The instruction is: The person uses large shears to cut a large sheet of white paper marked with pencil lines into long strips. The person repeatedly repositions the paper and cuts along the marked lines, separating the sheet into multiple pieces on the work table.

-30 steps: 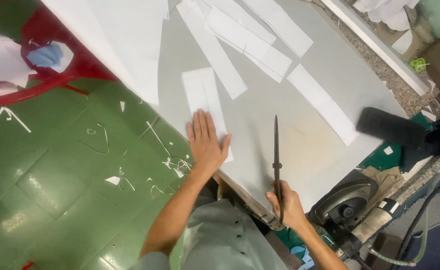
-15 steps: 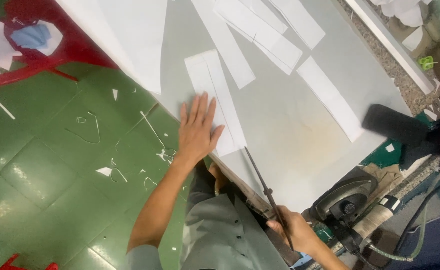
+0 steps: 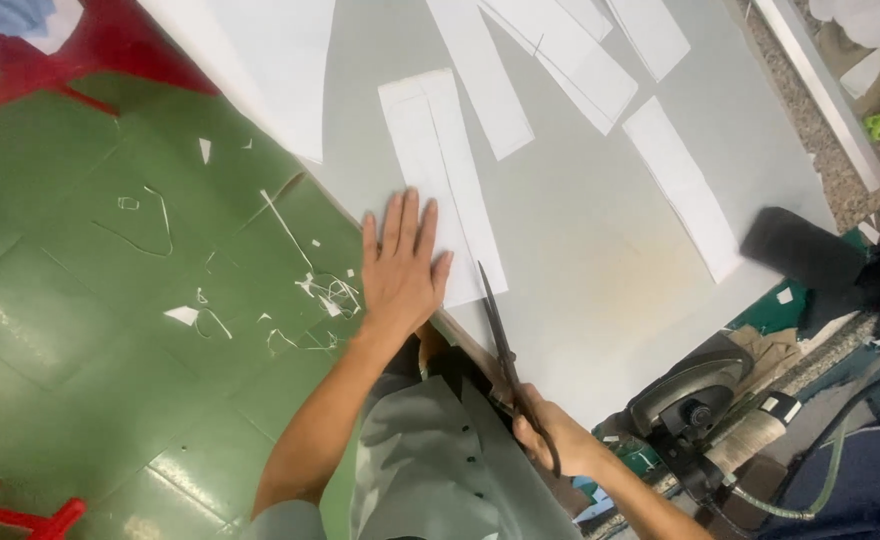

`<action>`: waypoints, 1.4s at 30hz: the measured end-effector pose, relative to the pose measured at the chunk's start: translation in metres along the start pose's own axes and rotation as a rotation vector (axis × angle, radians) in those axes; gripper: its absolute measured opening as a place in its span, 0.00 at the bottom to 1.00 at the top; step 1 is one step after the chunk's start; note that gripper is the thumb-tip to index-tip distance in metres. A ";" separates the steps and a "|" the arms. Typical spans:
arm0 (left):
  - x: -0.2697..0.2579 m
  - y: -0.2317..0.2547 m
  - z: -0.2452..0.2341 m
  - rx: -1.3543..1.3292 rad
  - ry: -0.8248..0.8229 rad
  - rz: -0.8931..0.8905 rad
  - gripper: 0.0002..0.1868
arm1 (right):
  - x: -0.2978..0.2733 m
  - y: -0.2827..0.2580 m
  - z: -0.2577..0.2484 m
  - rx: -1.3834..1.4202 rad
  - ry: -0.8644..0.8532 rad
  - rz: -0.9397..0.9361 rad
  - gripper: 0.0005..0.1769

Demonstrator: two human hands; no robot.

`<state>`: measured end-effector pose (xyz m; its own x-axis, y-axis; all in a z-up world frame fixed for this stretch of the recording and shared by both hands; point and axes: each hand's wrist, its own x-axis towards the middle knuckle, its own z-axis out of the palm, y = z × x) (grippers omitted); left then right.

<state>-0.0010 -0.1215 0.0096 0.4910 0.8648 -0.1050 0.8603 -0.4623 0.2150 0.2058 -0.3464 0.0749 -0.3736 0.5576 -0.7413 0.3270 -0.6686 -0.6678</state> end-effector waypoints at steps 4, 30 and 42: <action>-0.002 -0.002 -0.002 0.000 0.067 0.018 0.34 | 0.013 -0.006 0.011 0.011 0.043 0.020 0.30; -0.002 -0.004 -0.007 -0.011 0.058 0.025 0.33 | 0.022 -0.021 0.014 -0.174 0.188 0.000 0.39; -0.001 -0.002 -0.002 -0.019 0.032 0.015 0.34 | 0.016 -0.010 0.011 -0.140 0.202 0.076 0.31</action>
<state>-0.0040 -0.1208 0.0113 0.4991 0.8637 -0.0702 0.8498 -0.4719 0.2348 0.1869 -0.3358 0.0706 -0.1672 0.6043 -0.7790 0.4703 -0.6456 -0.6017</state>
